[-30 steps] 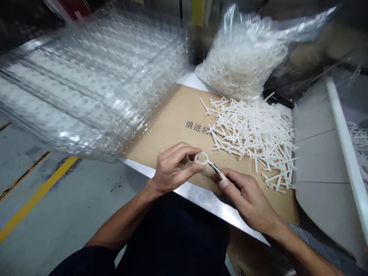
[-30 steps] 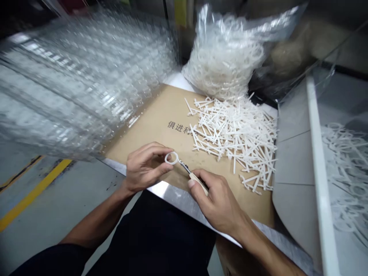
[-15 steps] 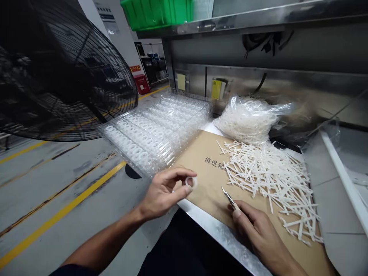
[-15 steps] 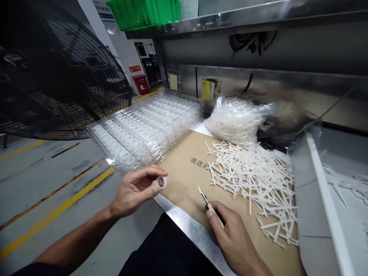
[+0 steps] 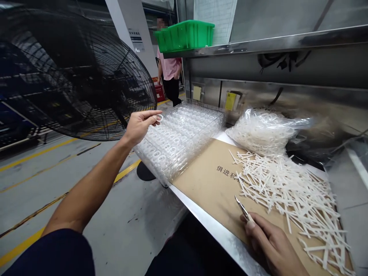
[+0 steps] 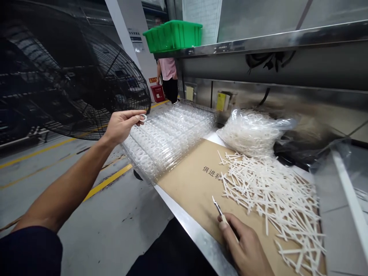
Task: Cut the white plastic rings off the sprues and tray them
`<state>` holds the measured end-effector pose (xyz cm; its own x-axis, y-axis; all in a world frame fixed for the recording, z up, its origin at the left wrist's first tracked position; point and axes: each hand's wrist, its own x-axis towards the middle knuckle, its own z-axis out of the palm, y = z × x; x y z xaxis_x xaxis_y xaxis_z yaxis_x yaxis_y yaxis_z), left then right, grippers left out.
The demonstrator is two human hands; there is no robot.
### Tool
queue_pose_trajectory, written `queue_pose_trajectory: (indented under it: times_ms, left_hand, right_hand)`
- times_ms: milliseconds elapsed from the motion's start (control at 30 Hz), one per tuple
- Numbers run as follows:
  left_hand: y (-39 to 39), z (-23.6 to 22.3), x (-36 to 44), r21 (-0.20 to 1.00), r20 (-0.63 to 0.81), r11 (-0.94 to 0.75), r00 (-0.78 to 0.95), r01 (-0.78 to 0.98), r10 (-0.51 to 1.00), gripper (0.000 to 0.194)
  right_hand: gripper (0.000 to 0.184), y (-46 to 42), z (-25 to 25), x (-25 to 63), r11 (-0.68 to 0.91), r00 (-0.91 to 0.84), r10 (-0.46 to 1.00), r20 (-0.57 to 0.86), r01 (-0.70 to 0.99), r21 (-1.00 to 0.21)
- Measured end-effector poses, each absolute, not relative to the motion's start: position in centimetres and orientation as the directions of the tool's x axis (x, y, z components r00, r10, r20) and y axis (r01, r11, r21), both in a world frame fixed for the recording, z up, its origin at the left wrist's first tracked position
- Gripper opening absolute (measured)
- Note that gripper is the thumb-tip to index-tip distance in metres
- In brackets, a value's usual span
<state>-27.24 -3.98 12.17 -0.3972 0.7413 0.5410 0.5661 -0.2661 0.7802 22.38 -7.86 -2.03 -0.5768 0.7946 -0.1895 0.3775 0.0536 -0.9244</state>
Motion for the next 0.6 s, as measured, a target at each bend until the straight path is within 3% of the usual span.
queue_pose_trajectory:
  times_ms: [367,600]
  left_hand:
    - [-2.8,11.7,-33.2,0.699,0.546,-0.182,-0.352,0.692,0.760,0.037]
    - [-0.3,11.2,-37.0,0.430,0.558,0.026,-0.289,0.902,0.778,0.036]
  right_hand:
    - [0.057,-7.5,-3.4,23.1,-0.049,-0.568,0.760,-0.315,0.433,-0.900]
    - [0.057,-7.3,-3.4,23.5,-0.023,-0.564,0.769,-0.301,0.447,-0.894]
